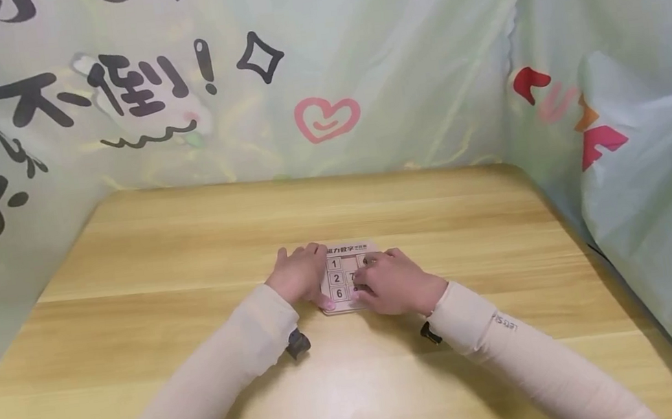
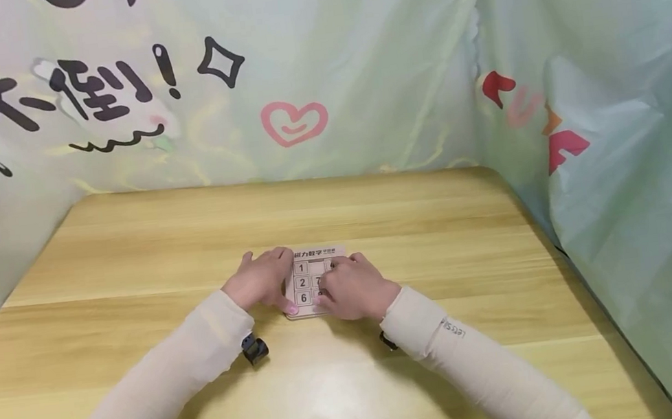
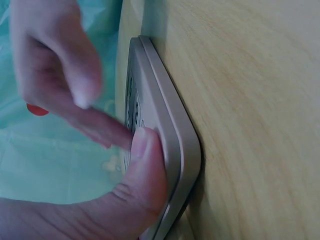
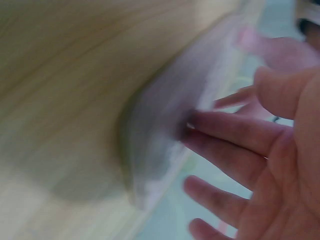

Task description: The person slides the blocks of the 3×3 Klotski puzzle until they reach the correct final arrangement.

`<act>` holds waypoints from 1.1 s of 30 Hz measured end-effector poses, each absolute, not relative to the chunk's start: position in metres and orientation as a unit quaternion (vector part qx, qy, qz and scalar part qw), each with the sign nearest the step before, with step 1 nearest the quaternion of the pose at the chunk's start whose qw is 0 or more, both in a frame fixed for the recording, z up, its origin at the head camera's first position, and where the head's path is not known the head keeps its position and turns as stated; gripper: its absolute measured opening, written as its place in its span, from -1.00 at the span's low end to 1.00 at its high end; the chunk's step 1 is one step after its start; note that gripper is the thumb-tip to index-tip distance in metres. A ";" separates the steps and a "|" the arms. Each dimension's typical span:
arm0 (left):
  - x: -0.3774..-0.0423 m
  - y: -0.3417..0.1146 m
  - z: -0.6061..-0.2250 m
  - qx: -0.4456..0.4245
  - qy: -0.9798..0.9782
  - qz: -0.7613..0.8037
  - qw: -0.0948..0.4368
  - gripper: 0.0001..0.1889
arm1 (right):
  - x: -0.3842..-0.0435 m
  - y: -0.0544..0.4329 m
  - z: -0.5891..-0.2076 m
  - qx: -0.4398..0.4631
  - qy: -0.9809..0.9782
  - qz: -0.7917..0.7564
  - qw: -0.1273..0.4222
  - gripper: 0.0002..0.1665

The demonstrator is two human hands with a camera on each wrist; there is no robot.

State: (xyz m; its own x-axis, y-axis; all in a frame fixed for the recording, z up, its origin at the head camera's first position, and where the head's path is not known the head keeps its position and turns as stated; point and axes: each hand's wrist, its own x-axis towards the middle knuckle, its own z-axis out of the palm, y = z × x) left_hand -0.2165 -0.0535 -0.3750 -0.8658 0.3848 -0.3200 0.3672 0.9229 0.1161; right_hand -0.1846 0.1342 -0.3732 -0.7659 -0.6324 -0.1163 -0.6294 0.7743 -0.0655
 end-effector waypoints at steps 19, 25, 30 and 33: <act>-0.219 -0.050 -0.373 0.195 0.964 0.005 0.178 0.22 | -0.182 0.145 -0.372 -0.314 0.948 -0.017 0.056 -0.62; -0.219 -0.050 -0.372 0.193 0.965 -0.008 0.176 0.22 | -0.182 0.152 -0.376 -0.366 0.926 -0.064 0.072 -0.46; -0.220 -0.050 -0.372 0.197 0.964 -0.008 0.177 0.22 | -0.191 0.157 -0.380 -0.317 0.946 -0.044 0.056 -0.37; -0.220 -0.050 -0.373 0.198 0.964 -0.007 0.176 0.22 | -0.186 0.158 -0.374 -0.302 0.950 -0.008 0.081 -0.40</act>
